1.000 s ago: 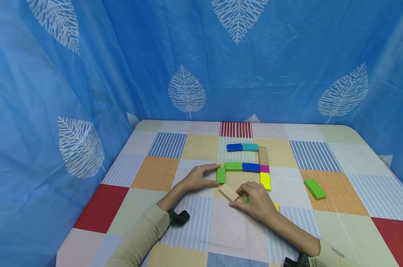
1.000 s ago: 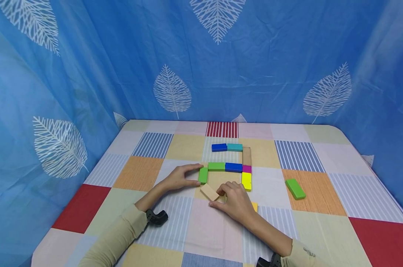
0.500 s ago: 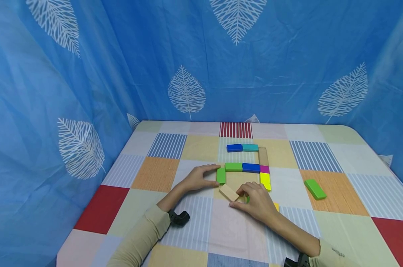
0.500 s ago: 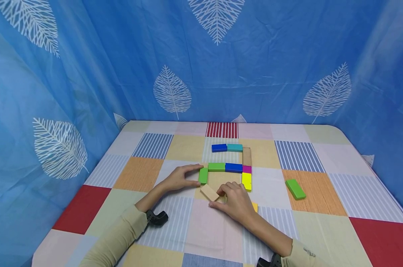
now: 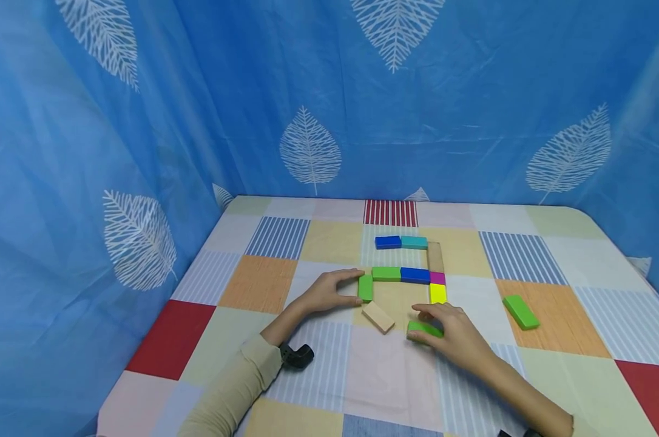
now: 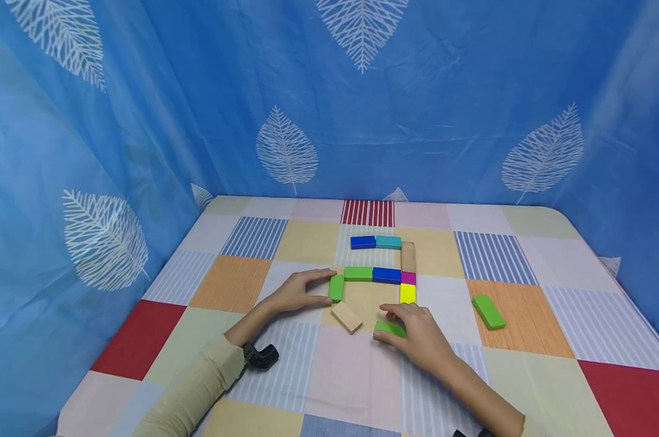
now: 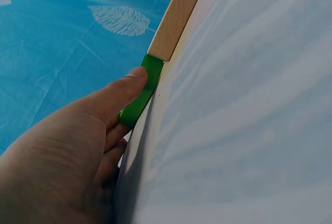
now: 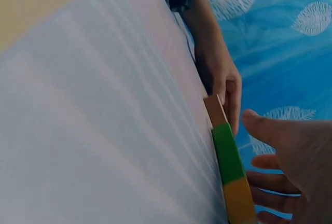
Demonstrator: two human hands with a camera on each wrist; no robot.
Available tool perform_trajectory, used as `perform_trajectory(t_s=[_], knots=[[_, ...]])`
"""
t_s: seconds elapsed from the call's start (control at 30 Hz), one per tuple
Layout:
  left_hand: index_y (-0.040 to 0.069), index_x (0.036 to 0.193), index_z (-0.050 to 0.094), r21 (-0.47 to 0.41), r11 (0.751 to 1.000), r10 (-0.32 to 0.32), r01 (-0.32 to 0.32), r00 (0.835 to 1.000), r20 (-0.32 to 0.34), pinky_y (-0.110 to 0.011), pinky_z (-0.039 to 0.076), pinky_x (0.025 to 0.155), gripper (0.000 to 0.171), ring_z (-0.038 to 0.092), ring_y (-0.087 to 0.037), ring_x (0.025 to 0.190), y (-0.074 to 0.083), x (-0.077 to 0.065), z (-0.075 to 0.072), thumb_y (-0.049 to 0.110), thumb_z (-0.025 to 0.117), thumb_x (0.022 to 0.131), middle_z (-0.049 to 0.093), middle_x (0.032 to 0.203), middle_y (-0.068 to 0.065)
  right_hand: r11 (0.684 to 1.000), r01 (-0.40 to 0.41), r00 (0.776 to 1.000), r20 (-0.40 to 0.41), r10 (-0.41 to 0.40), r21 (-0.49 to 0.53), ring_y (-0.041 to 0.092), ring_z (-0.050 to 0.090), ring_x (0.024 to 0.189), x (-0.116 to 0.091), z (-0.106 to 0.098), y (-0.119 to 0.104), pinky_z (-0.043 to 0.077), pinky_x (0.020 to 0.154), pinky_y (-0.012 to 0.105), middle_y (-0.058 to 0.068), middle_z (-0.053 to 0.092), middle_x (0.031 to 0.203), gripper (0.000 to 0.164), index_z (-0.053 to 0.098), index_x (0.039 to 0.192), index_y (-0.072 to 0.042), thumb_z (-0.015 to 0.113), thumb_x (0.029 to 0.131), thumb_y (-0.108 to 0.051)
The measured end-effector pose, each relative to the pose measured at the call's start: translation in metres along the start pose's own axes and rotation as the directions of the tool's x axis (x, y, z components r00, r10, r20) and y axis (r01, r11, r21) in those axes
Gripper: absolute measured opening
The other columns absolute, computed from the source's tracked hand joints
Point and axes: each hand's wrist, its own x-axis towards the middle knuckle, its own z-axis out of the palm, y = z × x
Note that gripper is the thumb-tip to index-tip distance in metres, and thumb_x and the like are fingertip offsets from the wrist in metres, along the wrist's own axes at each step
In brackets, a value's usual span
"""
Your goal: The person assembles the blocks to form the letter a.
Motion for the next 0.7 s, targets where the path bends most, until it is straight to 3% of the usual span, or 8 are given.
perform_trajectory(t_s=[0.13, 0.3, 0.7], knots=[[0.014, 0.135, 0.048, 0.012, 1.000, 0.005, -0.005, 1.000, 0.001, -0.030, 0.030, 0.105, 0.066, 0.039, -0.017, 0.127, 0.000, 0.001, 0.000, 0.035, 0.074, 0.078, 0.047, 0.136, -0.001, 0.995, 0.056, 0.996, 0.070, -0.050, -0.082, 0.019, 0.058, 0.090, -0.008, -0.011, 0.005, 0.042, 0.081, 0.047, -0.002, 0.065, 0.094, 0.050, 0.066, 0.110, -0.010, 0.078, 0.071, -0.039], [0.015, 0.136, 0.048, 0.009, 1.000, -0.005, 0.005, 1.000, 0.001, -0.032, 0.030, 0.105, 0.066, 0.039, -0.017, 0.128, 0.000, 0.001, 0.000, 0.036, 0.073, 0.078, 0.047, 0.137, -0.001, 0.984, 0.117, 0.987, 0.128, -0.100, -0.136, 0.023, 0.057, 0.091, -0.007, -0.014, 0.009, 0.046, 0.080, 0.046, 0.005, 0.064, 0.100, 0.040, 0.069, 0.104, -0.010, 0.079, 0.071, -0.030], [0.015, 0.136, 0.048, 0.015, 1.000, 0.006, -0.006, 1.000, 0.000, -0.031, 0.031, 0.105, 0.066, 0.040, -0.018, 0.127, 0.002, 0.000, 0.001, 0.036, 0.073, 0.078, 0.047, 0.136, -0.002, 0.981, 0.192, 0.975, 0.117, -0.189, -0.016, 0.010, 0.055, 0.088, 0.002, -0.004, 0.013, 0.050, 0.075, 0.034, -0.007, 0.062, 0.096, 0.035, 0.070, 0.105, -0.013, 0.078, 0.073, -0.024]])
